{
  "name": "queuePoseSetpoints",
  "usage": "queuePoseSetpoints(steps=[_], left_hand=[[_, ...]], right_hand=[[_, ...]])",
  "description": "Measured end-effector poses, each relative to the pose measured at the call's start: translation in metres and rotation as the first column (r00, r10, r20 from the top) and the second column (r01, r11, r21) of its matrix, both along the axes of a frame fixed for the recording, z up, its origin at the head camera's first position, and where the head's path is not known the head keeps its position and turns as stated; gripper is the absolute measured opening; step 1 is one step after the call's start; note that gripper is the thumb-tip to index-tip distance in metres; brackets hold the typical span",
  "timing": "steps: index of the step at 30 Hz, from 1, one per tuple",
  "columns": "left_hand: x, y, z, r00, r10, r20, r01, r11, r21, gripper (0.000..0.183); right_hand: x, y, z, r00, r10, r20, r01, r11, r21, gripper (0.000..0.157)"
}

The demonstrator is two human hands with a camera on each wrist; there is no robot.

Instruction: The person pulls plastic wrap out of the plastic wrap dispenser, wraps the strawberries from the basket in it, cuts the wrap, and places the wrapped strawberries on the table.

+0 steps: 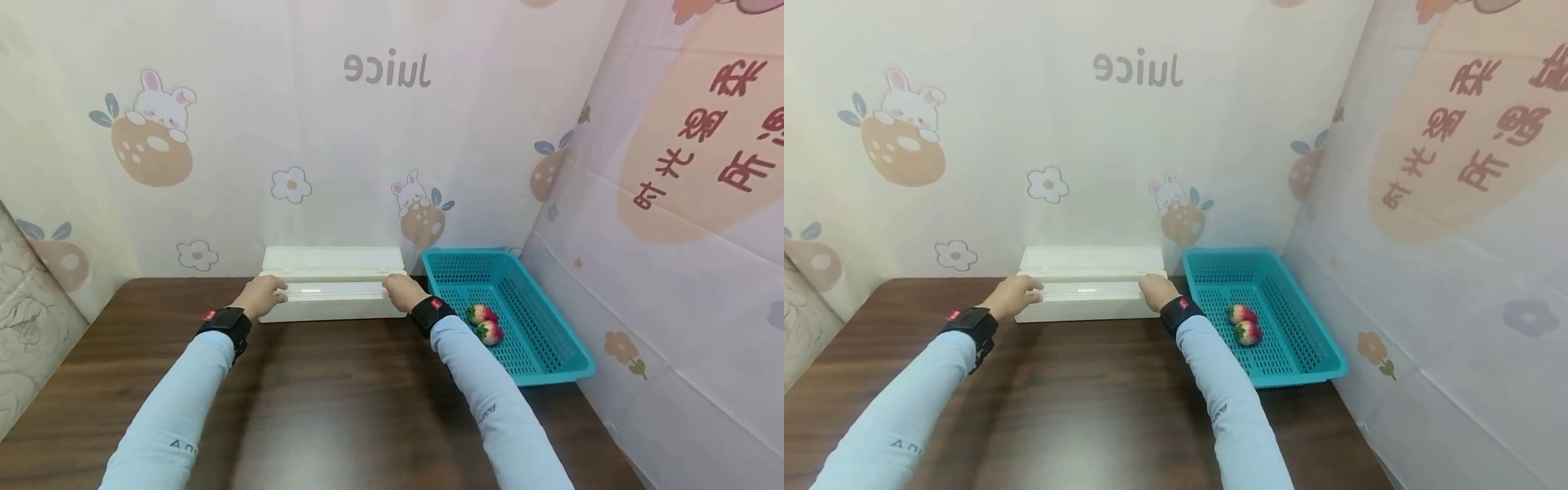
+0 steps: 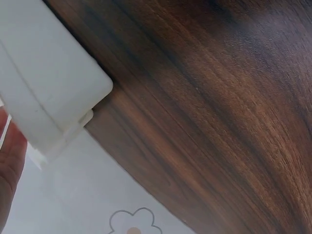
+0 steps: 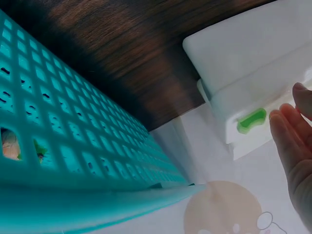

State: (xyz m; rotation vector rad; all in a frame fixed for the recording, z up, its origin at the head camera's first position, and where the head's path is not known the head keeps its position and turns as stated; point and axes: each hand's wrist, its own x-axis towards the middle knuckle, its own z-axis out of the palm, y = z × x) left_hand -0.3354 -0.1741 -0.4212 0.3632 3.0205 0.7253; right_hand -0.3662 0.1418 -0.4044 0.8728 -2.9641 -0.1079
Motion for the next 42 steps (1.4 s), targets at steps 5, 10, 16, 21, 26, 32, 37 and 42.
queuePoseSetpoints(steps=[5,10,16,21,26,32,37,42], left_hand=[[-0.001,-0.001,-0.01,0.999,-0.01,-0.04,0.008,0.999,-0.032,0.024],[-0.005,-0.004,-0.013,0.993,-0.027,-0.111,0.022,0.999,-0.044,0.016],[-0.009,-0.004,-0.009,0.991,-0.022,-0.13,0.02,1.0,-0.015,0.013],[-0.01,-0.004,-0.009,0.991,0.006,-0.132,-0.004,1.0,0.014,0.011],[-0.006,-0.003,-0.011,0.992,0.035,-0.118,-0.028,0.998,0.059,0.011],[-0.003,-0.001,-0.014,0.995,0.047,-0.084,-0.041,0.996,0.078,0.011],[-0.004,-0.001,-0.013,0.992,0.063,-0.106,-0.055,0.996,0.076,0.01],[-0.006,-0.002,-0.013,0.989,0.083,-0.119,-0.073,0.994,0.086,0.01]], right_hand=[[-0.001,0.002,-0.008,1.0,0.005,0.024,-0.005,1.0,-0.023,0.01],[-0.004,0.002,-0.007,1.0,0.02,0.014,-0.019,0.998,-0.063,0.015],[-0.007,0.002,-0.005,1.0,0.008,-0.017,-0.009,0.999,-0.045,0.017],[-0.01,0.002,-0.005,0.999,-0.009,-0.037,0.006,0.998,-0.062,0.017],[-0.009,0.001,-0.009,0.998,-0.041,-0.037,0.037,0.994,-0.102,0.016],[-0.004,0.002,-0.013,0.998,-0.047,-0.043,0.042,0.992,-0.12,0.012],[-0.007,0.003,-0.015,0.997,-0.076,-0.032,0.071,0.988,-0.135,0.012],[-0.008,0.003,-0.014,0.997,-0.06,-0.048,0.052,0.986,-0.16,0.013]])
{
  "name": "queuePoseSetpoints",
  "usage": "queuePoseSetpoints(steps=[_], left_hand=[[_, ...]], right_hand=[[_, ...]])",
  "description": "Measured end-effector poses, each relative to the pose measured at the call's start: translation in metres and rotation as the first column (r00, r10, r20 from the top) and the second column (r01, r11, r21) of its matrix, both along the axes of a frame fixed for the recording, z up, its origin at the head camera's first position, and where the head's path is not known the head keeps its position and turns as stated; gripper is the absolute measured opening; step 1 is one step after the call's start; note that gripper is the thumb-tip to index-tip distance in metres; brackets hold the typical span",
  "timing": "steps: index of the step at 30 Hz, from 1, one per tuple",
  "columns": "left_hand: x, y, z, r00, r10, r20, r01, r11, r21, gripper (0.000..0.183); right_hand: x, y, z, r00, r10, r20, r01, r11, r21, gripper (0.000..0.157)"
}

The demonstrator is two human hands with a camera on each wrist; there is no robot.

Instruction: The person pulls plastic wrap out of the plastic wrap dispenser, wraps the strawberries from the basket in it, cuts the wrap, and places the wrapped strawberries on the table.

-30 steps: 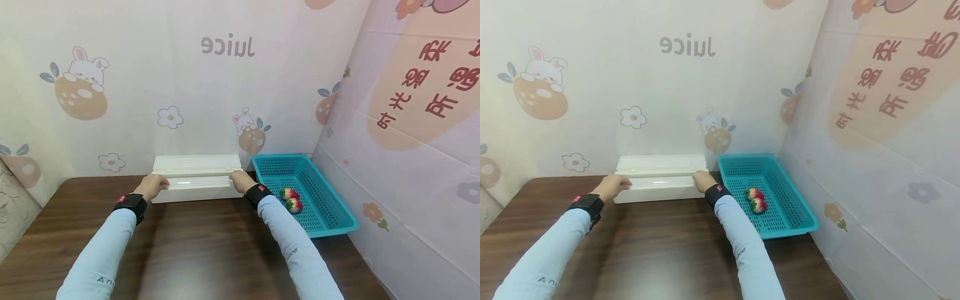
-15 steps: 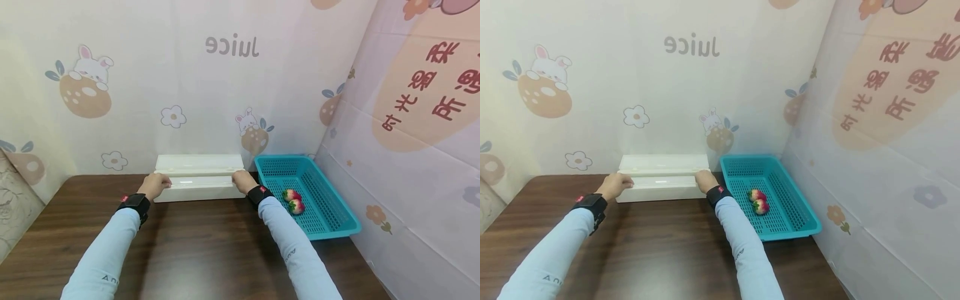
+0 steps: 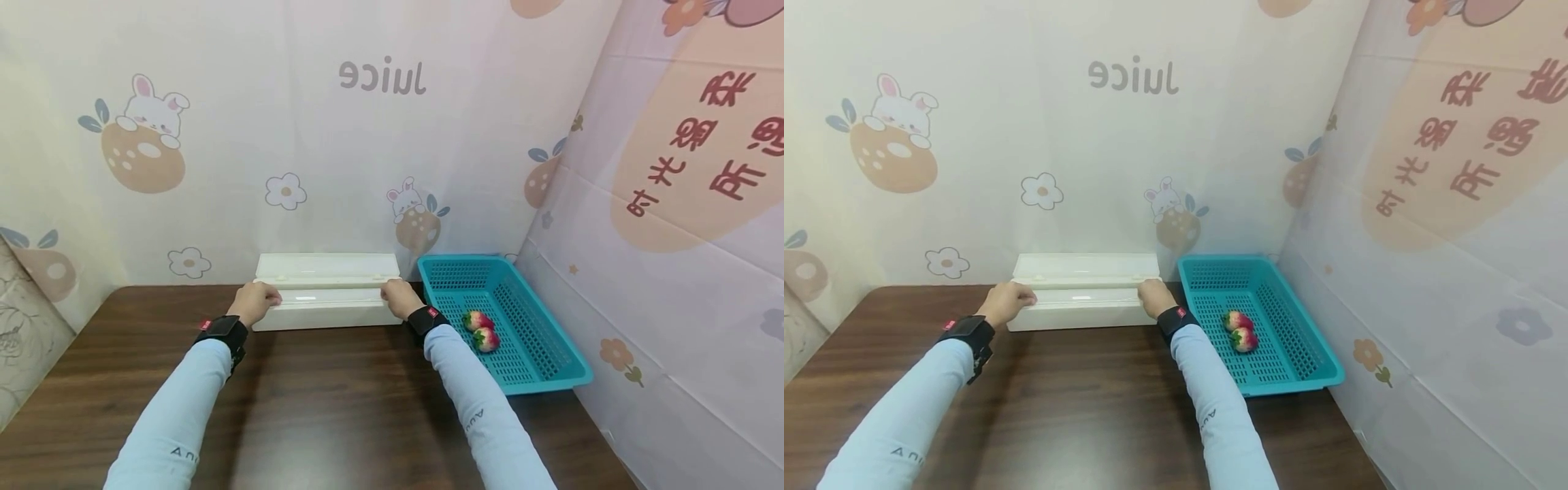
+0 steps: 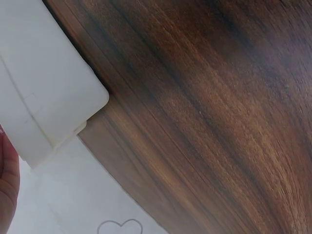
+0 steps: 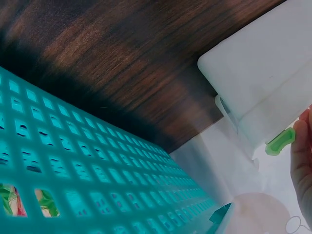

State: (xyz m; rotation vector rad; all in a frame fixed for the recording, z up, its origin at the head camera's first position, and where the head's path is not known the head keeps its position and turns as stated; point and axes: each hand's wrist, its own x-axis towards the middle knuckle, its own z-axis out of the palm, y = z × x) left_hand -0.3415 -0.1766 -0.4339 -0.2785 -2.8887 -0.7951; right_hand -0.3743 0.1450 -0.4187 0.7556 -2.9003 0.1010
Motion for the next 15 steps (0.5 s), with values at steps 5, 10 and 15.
queuePoseSetpoints(steps=[5,10,15], left_hand=[[0.001,0.001,-0.005,0.999,-0.006,-0.045,0.006,1.0,0.003,0.012],[0.0,0.003,0.001,0.996,-0.011,-0.088,0.011,1.0,0.004,0.015],[-0.003,0.003,0.009,0.992,-0.03,-0.123,0.031,1.0,0.005,0.015]], right_hand=[[0.002,0.003,-0.001,0.999,0.027,-0.025,-0.028,0.999,-0.025,0.015],[0.001,0.004,0.005,0.999,0.023,-0.037,-0.026,0.997,-0.078,0.012],[-0.002,0.005,0.013,0.997,0.049,-0.055,-0.055,0.992,-0.116,0.012]])
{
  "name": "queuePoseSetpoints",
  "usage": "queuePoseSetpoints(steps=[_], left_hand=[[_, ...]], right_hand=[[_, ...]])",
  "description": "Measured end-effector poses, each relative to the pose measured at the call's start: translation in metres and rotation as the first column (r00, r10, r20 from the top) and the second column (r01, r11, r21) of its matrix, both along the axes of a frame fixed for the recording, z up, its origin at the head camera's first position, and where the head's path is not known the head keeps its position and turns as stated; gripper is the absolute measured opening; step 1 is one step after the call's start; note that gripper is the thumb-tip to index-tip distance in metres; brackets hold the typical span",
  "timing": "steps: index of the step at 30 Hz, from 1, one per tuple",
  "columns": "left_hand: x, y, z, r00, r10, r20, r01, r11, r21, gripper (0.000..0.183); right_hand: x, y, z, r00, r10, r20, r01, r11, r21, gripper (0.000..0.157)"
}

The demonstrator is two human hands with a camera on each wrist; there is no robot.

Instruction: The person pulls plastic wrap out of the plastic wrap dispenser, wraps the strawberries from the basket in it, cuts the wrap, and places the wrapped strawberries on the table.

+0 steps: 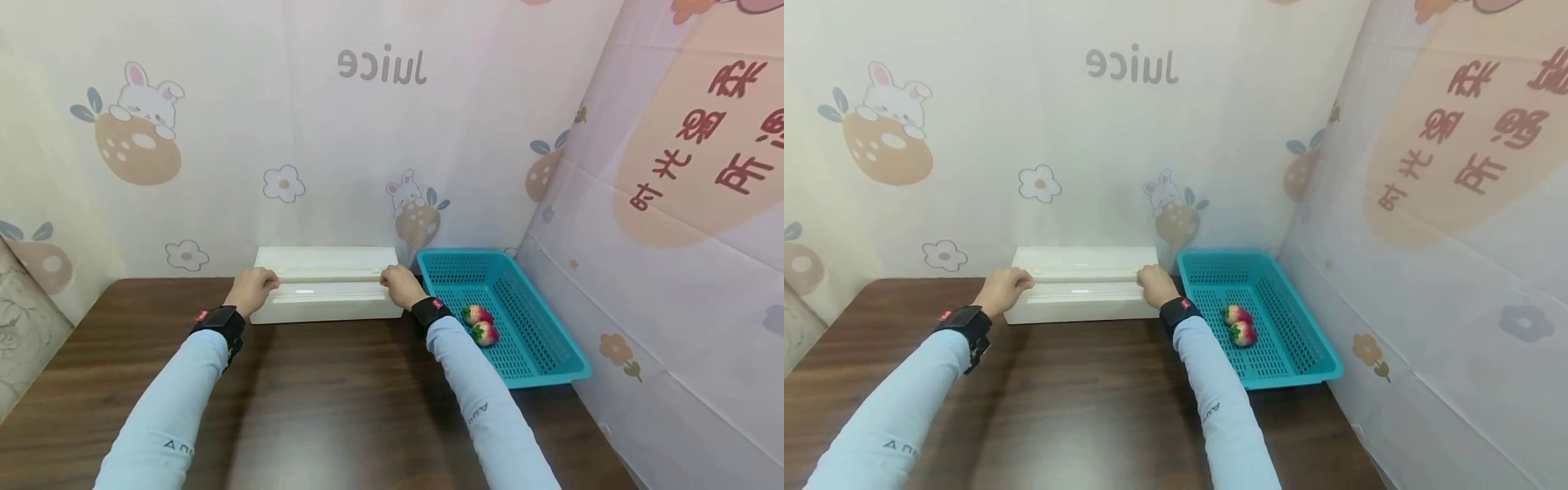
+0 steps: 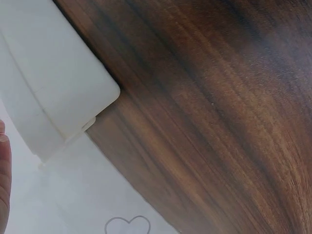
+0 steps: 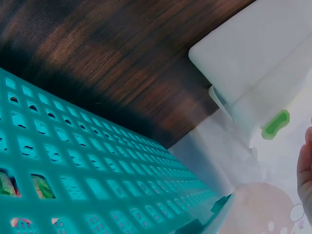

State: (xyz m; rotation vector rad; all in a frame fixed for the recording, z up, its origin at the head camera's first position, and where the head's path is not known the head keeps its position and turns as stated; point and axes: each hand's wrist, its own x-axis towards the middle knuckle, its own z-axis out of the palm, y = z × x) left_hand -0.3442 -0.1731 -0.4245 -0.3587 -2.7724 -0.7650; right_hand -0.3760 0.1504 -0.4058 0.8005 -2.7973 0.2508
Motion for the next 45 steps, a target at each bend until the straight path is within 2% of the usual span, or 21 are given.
queuePoseSetpoints(steps=[3,14,21,23,31,36,40,45], left_hand=[[-0.001,-0.001,0.003,1.0,-0.009,-0.006,0.009,1.0,0.008,0.015],[0.0,-0.004,0.001,0.999,-0.026,-0.026,0.026,1.0,-0.008,0.013],[-0.003,-0.002,-0.002,0.999,-0.03,-0.01,0.03,0.999,-0.031,0.028],[-0.003,0.0,-0.004,1.0,-0.027,0.002,0.027,0.999,-0.037,0.029],[-0.003,0.002,-0.001,0.999,0.019,-0.027,-0.021,0.996,-0.087,0.012],[-0.003,0.002,0.003,0.999,0.034,-0.028,-0.036,0.996,-0.08,0.014],[-0.003,0.001,0.003,0.998,0.038,-0.046,-0.042,0.996,-0.078,0.015],[-0.001,0.0,0.007,0.998,0.032,-0.053,-0.036,0.997,-0.07,0.015]], right_hand=[[-0.001,0.0,0.003,1.0,0.002,-0.001,-0.002,1.0,-0.002,0.013],[-0.001,0.002,0.003,1.0,0.001,0.02,-0.001,1.0,-0.007,0.015],[-0.004,0.0,0.003,0.996,-0.021,0.091,0.022,1.0,-0.012,0.032],[-0.004,0.0,0.002,0.994,-0.029,0.103,0.03,1.0,-0.008,0.032],[-0.003,0.0,-0.002,0.998,-0.048,0.038,0.047,0.999,0.008,0.012],[-0.004,0.0,0.002,0.997,-0.072,0.003,0.072,0.997,-0.027,0.01],[-0.003,0.0,0.003,0.995,-0.095,-0.006,0.094,0.994,-0.057,0.009],[-0.001,-0.001,0.005,0.994,-0.109,-0.019,0.107,0.99,-0.087,0.014]])
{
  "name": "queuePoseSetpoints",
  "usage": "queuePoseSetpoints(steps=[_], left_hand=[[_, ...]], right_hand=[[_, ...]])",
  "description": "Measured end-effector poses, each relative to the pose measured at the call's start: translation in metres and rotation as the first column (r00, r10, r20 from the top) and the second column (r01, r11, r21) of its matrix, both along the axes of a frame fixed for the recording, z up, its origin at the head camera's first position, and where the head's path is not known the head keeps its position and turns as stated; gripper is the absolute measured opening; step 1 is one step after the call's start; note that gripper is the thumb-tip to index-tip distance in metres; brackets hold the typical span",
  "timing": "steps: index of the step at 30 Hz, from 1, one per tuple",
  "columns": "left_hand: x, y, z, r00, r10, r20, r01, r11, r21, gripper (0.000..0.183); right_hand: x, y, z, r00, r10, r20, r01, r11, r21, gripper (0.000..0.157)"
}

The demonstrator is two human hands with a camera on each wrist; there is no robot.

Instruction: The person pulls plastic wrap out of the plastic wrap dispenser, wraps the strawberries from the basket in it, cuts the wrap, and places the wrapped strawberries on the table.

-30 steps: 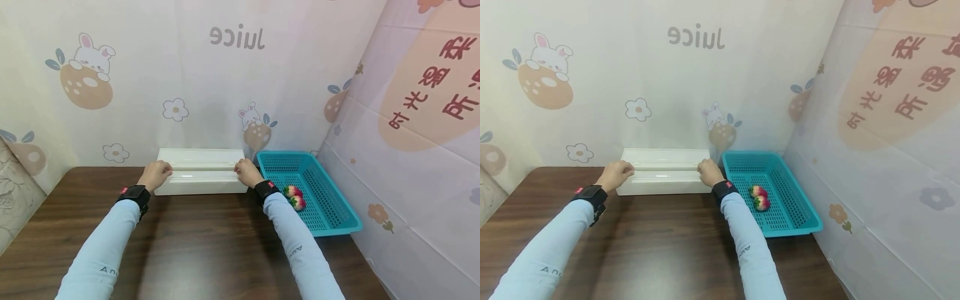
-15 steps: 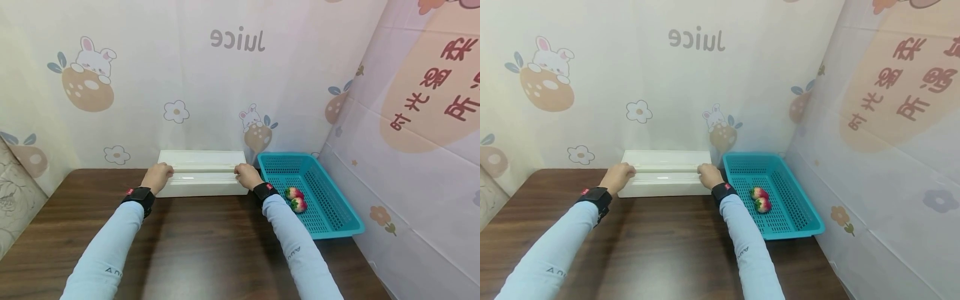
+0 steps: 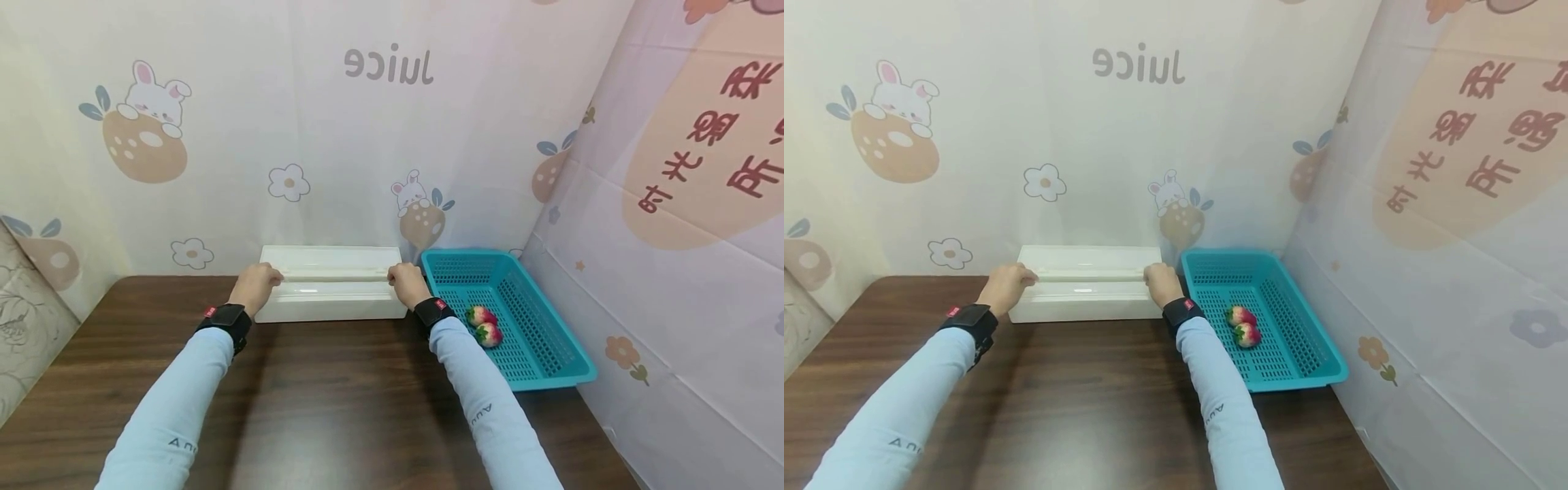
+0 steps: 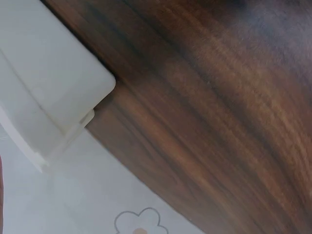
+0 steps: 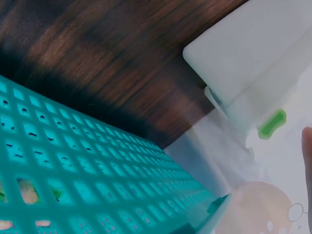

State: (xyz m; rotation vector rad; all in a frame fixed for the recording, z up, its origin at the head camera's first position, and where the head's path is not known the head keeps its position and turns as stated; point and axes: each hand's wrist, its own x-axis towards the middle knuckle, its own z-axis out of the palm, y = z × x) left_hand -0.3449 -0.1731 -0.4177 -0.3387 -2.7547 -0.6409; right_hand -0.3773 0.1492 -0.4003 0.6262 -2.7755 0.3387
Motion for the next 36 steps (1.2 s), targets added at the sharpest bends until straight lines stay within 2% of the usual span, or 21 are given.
queuePoseSetpoints(steps=[5,10,15,21,27,36], left_hand=[[0.0,-0.001,0.006,0.999,0.01,-0.051,-0.01,1.0,0.002,0.015],[0.001,-0.001,0.012,0.993,-0.012,-0.115,0.012,1.0,0.0,0.013],[0.005,-0.001,0.018,0.992,-0.019,-0.121,0.02,1.0,0.009,0.013],[0.004,-0.002,0.043,0.994,-0.011,-0.111,0.012,1.0,0.004,0.015],[0.004,-0.004,0.065,0.994,-0.009,-0.107,0.009,1.0,0.0,0.017],[0.009,-0.003,0.091,0.99,-0.018,-0.139,0.018,1.0,-0.001,0.017]], right_hand=[[0.001,-0.001,0.008,0.999,-0.006,-0.039,0.005,1.0,-0.025,0.016],[0.005,0.001,0.015,0.999,-0.037,-0.024,0.036,0.999,-0.018,0.016],[0.01,0.002,0.02,0.999,-0.046,-0.01,0.045,0.998,-0.036,0.017],[0.008,0.001,0.039,0.998,-0.029,-0.048,0.025,0.995,-0.092,0.018],[0.008,0.0,0.057,0.997,-0.021,-0.073,0.015,0.996,-0.089,0.019],[0.013,0.002,0.084,0.992,-0.028,-0.127,0.016,0.995,-0.098,0.017]])
